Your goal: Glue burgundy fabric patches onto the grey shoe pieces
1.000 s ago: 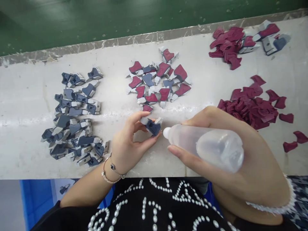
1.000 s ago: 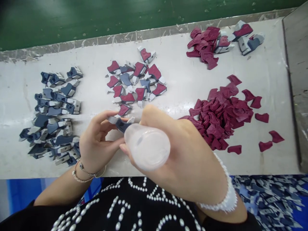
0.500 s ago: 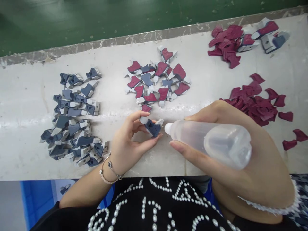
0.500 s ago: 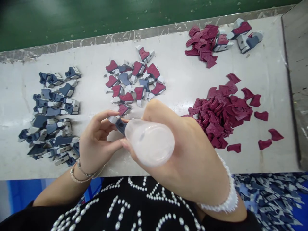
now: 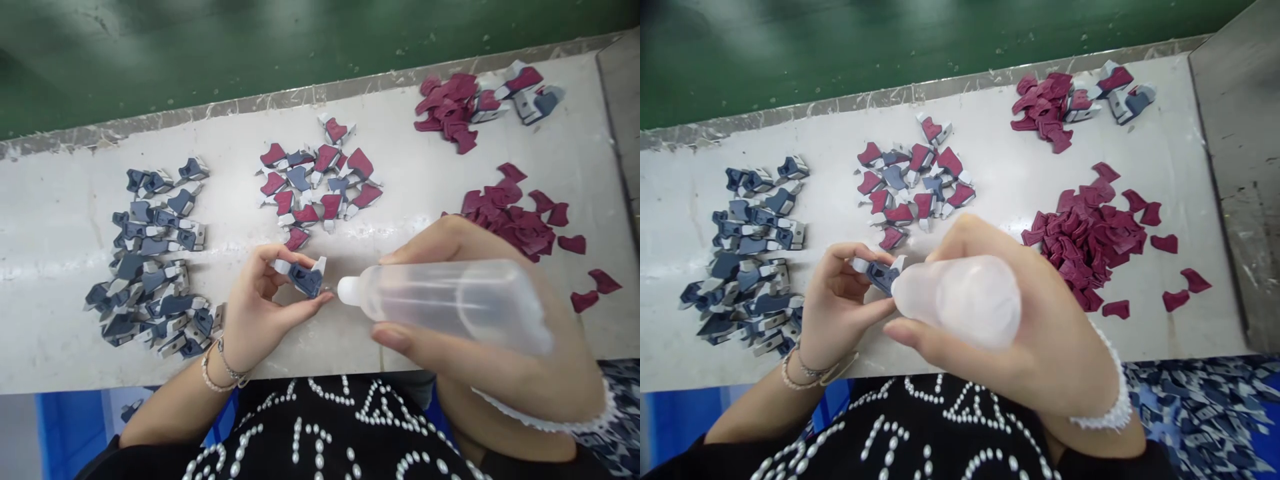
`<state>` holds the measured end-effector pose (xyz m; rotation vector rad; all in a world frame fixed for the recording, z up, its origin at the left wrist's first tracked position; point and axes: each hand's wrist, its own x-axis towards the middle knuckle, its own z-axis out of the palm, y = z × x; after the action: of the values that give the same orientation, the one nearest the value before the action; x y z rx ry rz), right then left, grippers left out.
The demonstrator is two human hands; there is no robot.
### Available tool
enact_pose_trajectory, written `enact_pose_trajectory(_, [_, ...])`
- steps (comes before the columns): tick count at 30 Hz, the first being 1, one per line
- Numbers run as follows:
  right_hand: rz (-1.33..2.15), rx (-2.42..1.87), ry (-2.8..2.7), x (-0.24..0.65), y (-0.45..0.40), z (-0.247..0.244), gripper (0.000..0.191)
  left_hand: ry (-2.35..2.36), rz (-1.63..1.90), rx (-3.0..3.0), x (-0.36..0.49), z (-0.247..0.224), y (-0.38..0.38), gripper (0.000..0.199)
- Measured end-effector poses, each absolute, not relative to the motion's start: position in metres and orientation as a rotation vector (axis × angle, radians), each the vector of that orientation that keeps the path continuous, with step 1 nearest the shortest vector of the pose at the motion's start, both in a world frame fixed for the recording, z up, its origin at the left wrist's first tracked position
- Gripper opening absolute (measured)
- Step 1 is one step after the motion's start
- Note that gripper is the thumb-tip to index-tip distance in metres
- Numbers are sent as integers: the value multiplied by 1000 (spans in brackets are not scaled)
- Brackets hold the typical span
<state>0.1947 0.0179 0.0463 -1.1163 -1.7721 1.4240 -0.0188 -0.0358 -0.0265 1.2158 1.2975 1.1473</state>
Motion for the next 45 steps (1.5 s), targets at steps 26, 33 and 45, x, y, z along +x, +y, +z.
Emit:
enact_pose_trajectory(26, [752, -1693, -2376, 260, 45, 12, 24, 1540, 1145, 1128, -37, -14, -36, 28])
enact_pose_trajectory(33, [510, -1710, -2738, 262, 66, 8, 15, 1552, 1129, 1181, -37, -13, -38, 28])
enact_pose_trajectory(45, [757, -1544, -2687, 239, 82, 18, 15, 1535, 1118, 1237, -34, -23, -33, 26])
